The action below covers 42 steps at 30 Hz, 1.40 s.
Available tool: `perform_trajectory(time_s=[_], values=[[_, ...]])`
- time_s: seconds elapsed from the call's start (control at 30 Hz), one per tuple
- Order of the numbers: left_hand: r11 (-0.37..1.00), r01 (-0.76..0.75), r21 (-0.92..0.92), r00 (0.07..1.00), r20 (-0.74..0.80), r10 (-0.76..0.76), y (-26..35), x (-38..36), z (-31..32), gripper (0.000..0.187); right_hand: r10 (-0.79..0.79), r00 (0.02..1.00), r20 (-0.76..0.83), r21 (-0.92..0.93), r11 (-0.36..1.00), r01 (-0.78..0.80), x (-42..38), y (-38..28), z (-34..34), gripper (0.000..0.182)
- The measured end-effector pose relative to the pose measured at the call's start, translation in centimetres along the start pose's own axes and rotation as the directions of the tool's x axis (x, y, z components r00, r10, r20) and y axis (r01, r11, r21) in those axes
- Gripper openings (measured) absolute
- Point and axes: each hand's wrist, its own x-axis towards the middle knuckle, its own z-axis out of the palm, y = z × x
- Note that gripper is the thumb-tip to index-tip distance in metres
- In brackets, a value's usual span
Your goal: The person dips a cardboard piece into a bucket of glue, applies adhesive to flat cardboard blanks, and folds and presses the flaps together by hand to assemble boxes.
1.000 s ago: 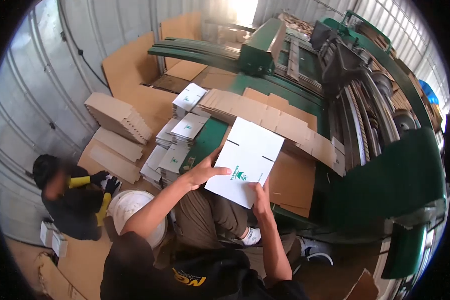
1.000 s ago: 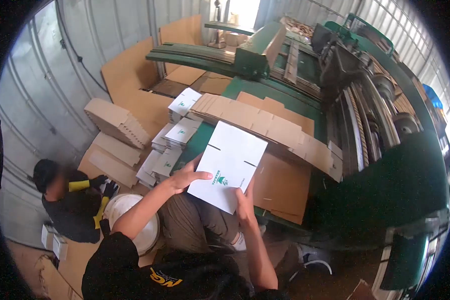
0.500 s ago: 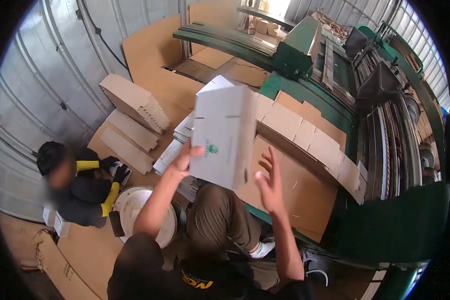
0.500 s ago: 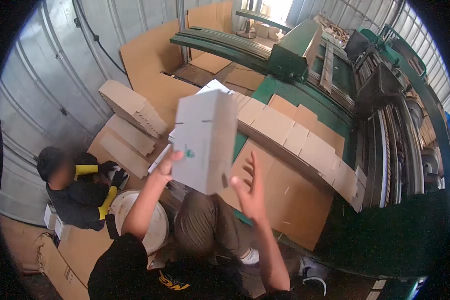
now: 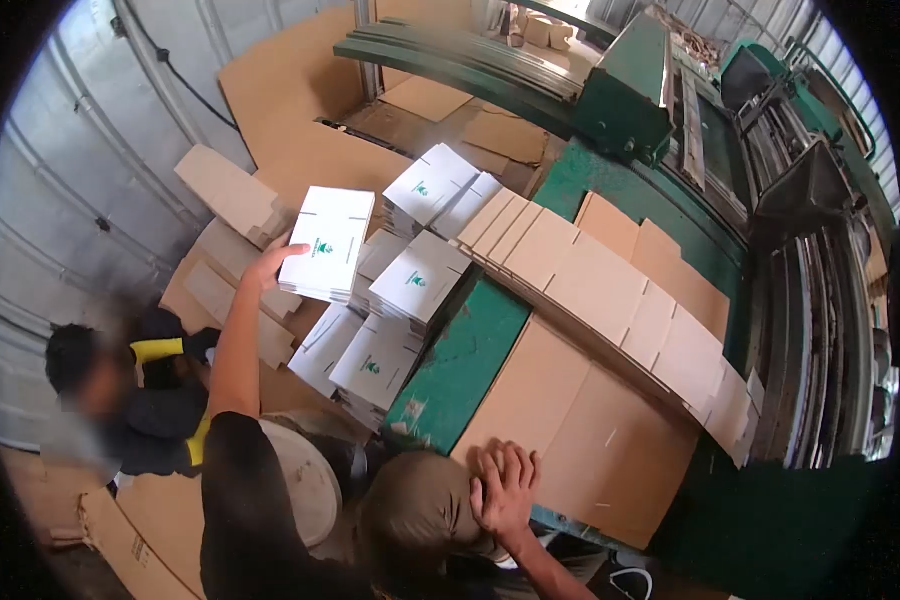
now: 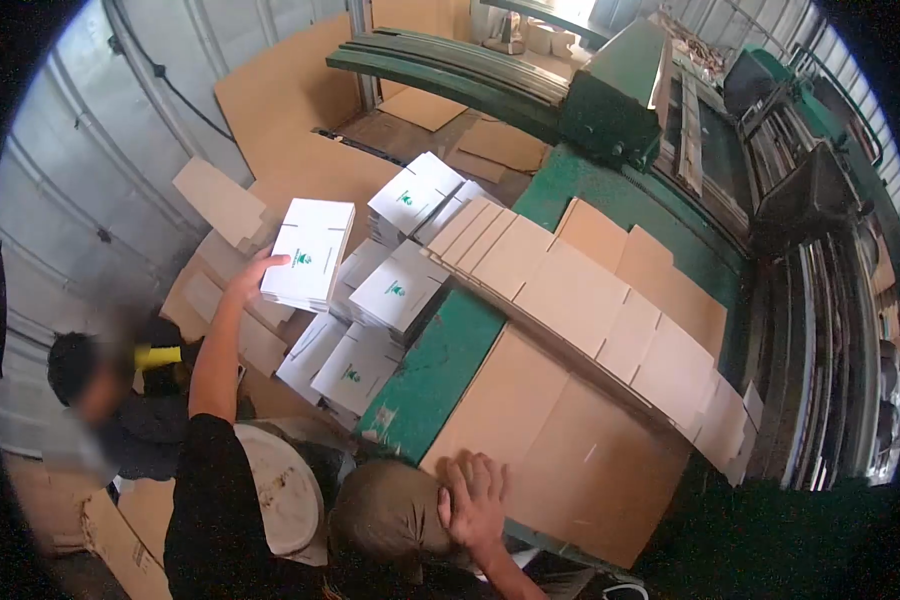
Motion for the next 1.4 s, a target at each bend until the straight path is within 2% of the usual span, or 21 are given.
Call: perform_trajectory(time_s=[0.07,0.13,0.23,0.33,0.47,0.57,0.63,0.67,0.73,0.77,0.87,0.93,0.97,1.03,1.27,1.4], values=[[0.999,0.043,-0.016,0.999,-0.005,-0.043,-1.4,2.7,-0.9,0.071,-0.001,1.000,0.029,0.007,1.000,0.001,0.3,0.1,-0.3,0.051],[0.989,0.148,0.024,0.989,0.017,-0.149,-2.6,4.9,-1.3,0.073,0.011,1.000,0.026,0.002,1.000,-0.011,0.1,0.5,0.4,0.050],[0.985,0.171,0.025,0.982,0.077,-0.173,-4.4,8.5,-1.7,0.083,0.018,0.997,0.073,-0.020,1.000,-0.017,0.2,0.7,0.5,0.048],[0.982,0.182,0.055,0.982,0.045,-0.184,-6.2,10.7,-1.8,0.083,0.024,0.997,0.069,-0.034,0.999,-0.022,0.5,0.6,0.5,0.047],[0.977,0.212,0.001,0.971,0.114,-0.211,-8.5,12.7,-1.5,0.082,0.038,0.997,0.074,-0.055,0.998,-0.034,0.4,0.7,0.8,0.045],[0.965,0.260,0.033,0.959,0.106,-0.262,-10.0,14.4,-1.3,0.077,0.060,0.993,0.101,-0.041,0.998,-0.056,0.3,0.7,0.8,0.044],[0.940,0.341,0.015,0.933,0.112,-0.341,-10.9,15.2,-1.6,0.065,0.061,0.993,0.100,-0.048,0.997,-0.056,0.0,0.9,1.0,0.045],[0.939,0.343,0.014,0.933,0.112,-0.343,-11.3,15.4,-1.8,0.065,0.056,0.994,0.094,-0.052,0.997,-0.051,0.0,0.9,1.1,0.045],[0.883,0.467,-0.044,0.884,0.020,-0.466,-11.8,15.7,-2.0,0.054,0.056,0.995,0.087,-0.046,0.998,-0.052,-0.1,0.9,1.2,0.046],[0.883,0.467,-0.045,0.884,0.022,-0.467,-12.0,15.8,-2.2,0.054,0.055,0.995,0.079,-0.041,0.998,-0.052,-0.1,0.9,1.2,0.046],[0.852,0.523,-0.005,0.852,0.021,-0.523,-11.6,15.8,-1.3,0.051,0.066,0.994,0.090,-0.030,0.998,-0.064,-0.1,0.8,1.1,0.048],[0.829,0.552,0.090,0.834,-0.050,-0.550,-9.9,15.3,0.3,0.050,0.069,0.993,0.093,-0.033,0.997,-0.066,-0.1,0.8,1.1,0.048],[0.829,0.552,0.089,0.834,-0.047,-0.550,-10.2,15.7,0.2,0.050,0.071,0.992,0.101,-0.030,0.997,-0.068,-0.2,0.8,1.1,0.049],[0.933,0.336,0.129,0.940,0.023,-0.341,-10.7,16.4,0.1,0.051,0.066,0.994,0.089,-0.034,0.997,-0.063,-0.1,0.9,1.1,0.048],[0.942,0.331,0.051,0.939,0.082,-0.335,-11.0,16.8,1.2,0.049,0.061,0.995,0.077,-0.031,0.998,-0.059,0.1,0.7,1.0,0.047],[0.955,0.287,-0.077,0.958,0.029,-0.286,-11.4,16.9,1.0,0.051,0.073,0.992,0.104,-0.034,0.997,-0.070,0.3,0.6,0.7,0.047]])
